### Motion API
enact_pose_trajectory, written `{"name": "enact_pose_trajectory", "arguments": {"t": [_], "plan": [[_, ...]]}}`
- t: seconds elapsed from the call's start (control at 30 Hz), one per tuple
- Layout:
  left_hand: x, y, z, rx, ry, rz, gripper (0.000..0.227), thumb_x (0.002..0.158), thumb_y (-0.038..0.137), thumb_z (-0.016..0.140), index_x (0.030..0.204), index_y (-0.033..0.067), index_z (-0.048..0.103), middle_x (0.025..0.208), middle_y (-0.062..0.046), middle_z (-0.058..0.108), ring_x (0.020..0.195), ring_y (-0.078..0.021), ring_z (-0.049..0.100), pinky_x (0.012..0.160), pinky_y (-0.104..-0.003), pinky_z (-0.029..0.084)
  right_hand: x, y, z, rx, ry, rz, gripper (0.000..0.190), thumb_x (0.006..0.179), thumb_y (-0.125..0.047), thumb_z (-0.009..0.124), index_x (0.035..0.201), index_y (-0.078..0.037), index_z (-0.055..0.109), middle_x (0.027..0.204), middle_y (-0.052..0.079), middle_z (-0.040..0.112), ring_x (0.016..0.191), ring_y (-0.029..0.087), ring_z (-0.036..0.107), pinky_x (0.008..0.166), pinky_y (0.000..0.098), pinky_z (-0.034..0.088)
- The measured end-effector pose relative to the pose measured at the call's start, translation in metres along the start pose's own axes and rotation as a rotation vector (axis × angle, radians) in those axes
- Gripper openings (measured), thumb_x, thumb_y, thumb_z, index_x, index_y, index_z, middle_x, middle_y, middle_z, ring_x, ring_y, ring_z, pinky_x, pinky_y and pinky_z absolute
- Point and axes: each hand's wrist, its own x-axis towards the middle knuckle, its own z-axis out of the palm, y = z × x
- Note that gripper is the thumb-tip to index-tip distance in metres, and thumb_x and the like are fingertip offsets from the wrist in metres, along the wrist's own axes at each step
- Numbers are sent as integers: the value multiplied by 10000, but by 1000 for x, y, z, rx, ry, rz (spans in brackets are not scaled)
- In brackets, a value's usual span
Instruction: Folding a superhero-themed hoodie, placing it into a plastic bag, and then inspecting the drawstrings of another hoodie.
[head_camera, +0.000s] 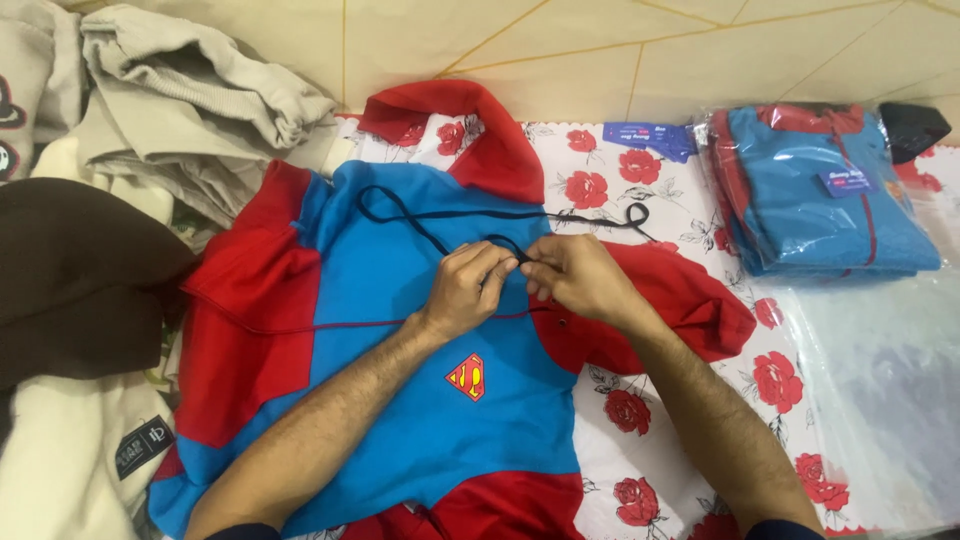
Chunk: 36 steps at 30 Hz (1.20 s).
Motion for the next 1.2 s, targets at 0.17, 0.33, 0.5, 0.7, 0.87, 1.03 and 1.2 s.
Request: {"name": "enact_pose_trajectory", "arguments": {"t": [0.17,0.33,0.5,0.7,0.87,1.03,1.2], "plan": [[5,-4,-6,41,6,38,193,1023,160,626,833,129,633,611,-15,558,590,-245,636,577,-349,533,0,2,-18,-129,83,-29,143,959,-111,645,1025,-28,741,710,121,776,636,233,762,643,376,588],[7,-12,-11,91,15,3,189,1033,170,616,846,144,632,622,-12,560,618,-259,644,628,-360,538,1,16,-48,-472,211,80,205,958,-191,630,1077,-79,753,804,150,789,890,456,732,823,586,550],[7,-18,-9,87,57,-46,192,1039,143,604,851,138,641,627,-26,573,622,-273,645,614,-363,540,11,65,-74,-668,381,363,249,976,-380,631,1176,-284,745,853,-42,782,906,336,759,836,524,583],[2,-11,3,72,8,12,186,1032,146,598,855,123,648,629,-41,570,612,-286,643,567,-375,552,17,52,-50,-340,298,306,272,962,-279,634,1203,-237,752,769,47,783,861,319,765,853,496,565],[2,-7,3,87,-35,49,187,1038,126,575,865,113,645,650,-39,553,628,-284,646,545,-383,551,15,31,-9,432,152,111,360,996,-106,593,1291,99,604,771,228,736,631,274,738,602,368,613],[-1,-8,4,46,-15,45,177,1031,104,573,866,97,638,646,-48,538,620,-294,639,526,-390,543,11,20,10,269,-4,-81,355,994,-112,613,1302,63,645,770,227,766,637,268,774,496,336,592],[-2,-7,8,-2,-39,-38,196,1021,112,598,829,114,634,608,-39,530,583,-275,621,550,-365,535,6,13,6,172,50,-17,198,985,-147,656,1031,29,734,738,178,782,630,247,780,563,317,590]]}}
